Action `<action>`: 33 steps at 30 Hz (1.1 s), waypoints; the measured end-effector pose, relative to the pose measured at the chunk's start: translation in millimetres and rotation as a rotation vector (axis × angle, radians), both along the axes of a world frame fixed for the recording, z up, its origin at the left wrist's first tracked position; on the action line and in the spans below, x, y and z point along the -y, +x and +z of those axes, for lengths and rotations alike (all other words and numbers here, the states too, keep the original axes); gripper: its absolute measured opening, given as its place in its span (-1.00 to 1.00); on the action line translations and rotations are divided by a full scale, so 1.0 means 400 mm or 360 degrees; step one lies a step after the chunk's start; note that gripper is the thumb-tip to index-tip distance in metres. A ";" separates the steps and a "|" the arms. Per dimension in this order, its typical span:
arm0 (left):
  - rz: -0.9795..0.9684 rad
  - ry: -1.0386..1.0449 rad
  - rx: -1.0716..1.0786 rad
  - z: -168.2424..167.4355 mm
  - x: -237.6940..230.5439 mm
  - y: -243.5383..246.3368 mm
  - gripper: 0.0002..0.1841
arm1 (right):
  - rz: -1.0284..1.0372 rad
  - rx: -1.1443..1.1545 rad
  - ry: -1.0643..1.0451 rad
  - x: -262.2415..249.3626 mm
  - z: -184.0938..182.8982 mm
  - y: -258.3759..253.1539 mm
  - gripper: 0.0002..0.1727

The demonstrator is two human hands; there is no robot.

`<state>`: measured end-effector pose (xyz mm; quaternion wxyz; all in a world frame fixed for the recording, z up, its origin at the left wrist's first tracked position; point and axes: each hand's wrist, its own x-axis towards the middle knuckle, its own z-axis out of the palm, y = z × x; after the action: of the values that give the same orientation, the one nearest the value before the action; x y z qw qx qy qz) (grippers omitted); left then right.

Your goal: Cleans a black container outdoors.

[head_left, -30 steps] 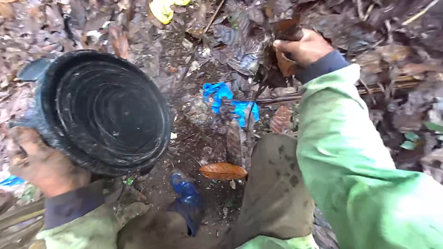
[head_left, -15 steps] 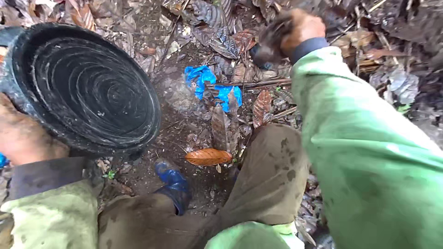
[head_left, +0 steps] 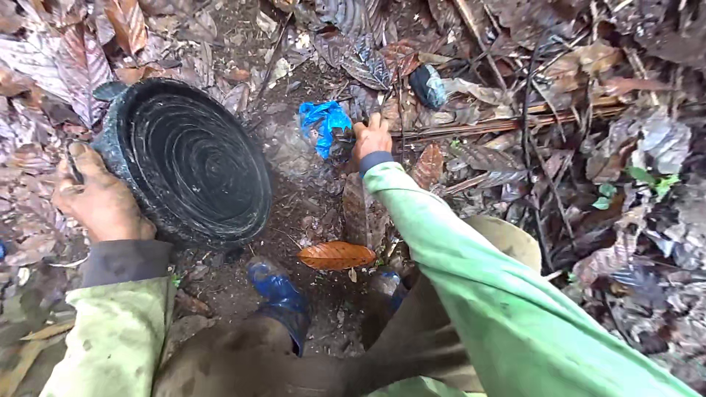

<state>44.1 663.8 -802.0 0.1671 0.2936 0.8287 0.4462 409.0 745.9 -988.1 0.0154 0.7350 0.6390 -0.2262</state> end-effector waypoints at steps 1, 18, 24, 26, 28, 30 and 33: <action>-0.0008 0.0031 0.0021 -0.005 0.004 -0.006 -0.48 | -0.0076 -0.0048 -0.0024 0.005 -0.028 -0.032 -0.28; 0.0197 -0.0092 0.0142 -0.016 0.054 -0.068 -0.40 | -0.0085 -0.0968 0.0678 -0.037 0.116 -0.290 -0.51; 0.0160 0.0065 0.0138 -0.023 0.065 -0.057 -0.59 | 0.0381 -0.1078 0.0204 -0.006 -0.037 -0.629 -0.40; 0.0086 0.0073 0.0193 -0.024 0.089 -0.064 -0.55 | 0.0512 -0.1166 0.0081 0.036 -0.085 -0.661 -0.32; 0.0127 0.0115 0.0286 -0.039 0.101 -0.078 -0.52 | 0.0587 -0.1283 0.0017 0.090 -0.114 -0.661 -0.31; 0.0191 0.0121 0.0346 -0.057 0.114 -0.096 -0.48 | 0.0623 -0.1313 -0.0005 0.126 -0.132 -0.642 -0.33; 0.0269 0.0062 0.0360 -0.067 0.117 -0.107 -0.42 | 0.0690 -0.1226 -0.0072 0.169 -0.117 -0.581 -0.39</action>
<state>1.4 617.1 -828.9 0.2155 0.1739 0.8176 0.5049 176.4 678.2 -1035.0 -0.1606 0.4454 0.7325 -0.4892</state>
